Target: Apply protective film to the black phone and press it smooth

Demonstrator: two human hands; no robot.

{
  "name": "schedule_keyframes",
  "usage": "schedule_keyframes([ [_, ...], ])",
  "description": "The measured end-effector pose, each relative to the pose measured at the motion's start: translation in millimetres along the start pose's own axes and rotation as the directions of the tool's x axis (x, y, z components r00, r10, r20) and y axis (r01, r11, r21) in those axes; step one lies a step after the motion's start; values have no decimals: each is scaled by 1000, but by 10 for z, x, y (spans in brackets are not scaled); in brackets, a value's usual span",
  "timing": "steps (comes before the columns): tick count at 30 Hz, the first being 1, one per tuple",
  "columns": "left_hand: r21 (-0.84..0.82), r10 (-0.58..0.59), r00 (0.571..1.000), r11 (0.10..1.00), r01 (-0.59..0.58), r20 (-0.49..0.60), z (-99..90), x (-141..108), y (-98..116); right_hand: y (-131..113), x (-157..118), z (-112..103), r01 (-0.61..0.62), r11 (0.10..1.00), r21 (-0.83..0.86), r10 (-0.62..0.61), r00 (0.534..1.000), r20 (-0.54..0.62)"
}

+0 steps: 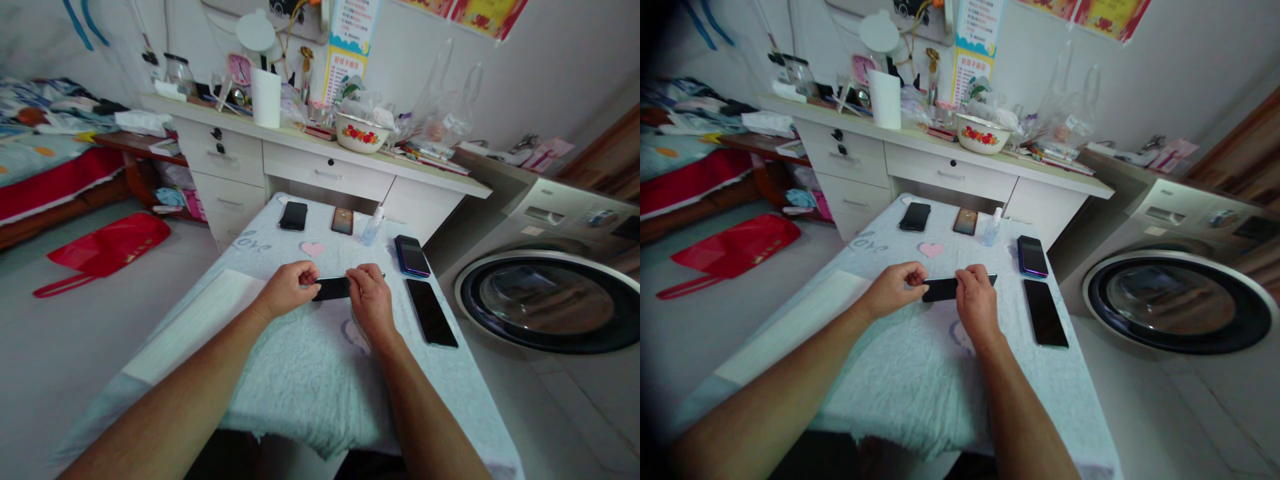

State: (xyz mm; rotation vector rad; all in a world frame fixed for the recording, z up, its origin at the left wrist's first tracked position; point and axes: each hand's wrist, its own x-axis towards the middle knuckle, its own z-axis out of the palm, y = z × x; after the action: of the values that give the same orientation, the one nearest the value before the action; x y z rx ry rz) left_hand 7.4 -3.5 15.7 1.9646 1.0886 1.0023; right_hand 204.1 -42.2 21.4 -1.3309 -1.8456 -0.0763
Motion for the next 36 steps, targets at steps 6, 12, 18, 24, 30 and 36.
schedule_keyframes([
  [6, -6, 12, 1000, 1000, -12, 3, -2, -5, -24, -1, 2, -14, 4, 1000, 0, -4, 1000, 9],
  [12, -10, 16, 1000, 1000, -16, -7, 3, -7, -38, 2, 4, -30, -46, 999, -18, 46, 999, -20],
  [18, -4, 17, 1000, 1000, -17, -13, 8, -2, -34, 9, 6, -28, -66, 998, -19, 65, 997, -48],
  [24, 1, 6, 1000, 1000, -6, -5, 0, -6, -8, 7, 4, -29, -55, 998, -19, 54, 998, -26],
  [30, -9, 1, 1000, 1000, -1, -8, -4, -2, 17, -8, 6, -18, -13, 1000, -16, 13, 1000, -6],
  [36, -11, 3, 1000, 1000, -3, 3, -5, -1, 6, -2, 3, -8, 7, 1000, 7, -7, 1000, 20],
])
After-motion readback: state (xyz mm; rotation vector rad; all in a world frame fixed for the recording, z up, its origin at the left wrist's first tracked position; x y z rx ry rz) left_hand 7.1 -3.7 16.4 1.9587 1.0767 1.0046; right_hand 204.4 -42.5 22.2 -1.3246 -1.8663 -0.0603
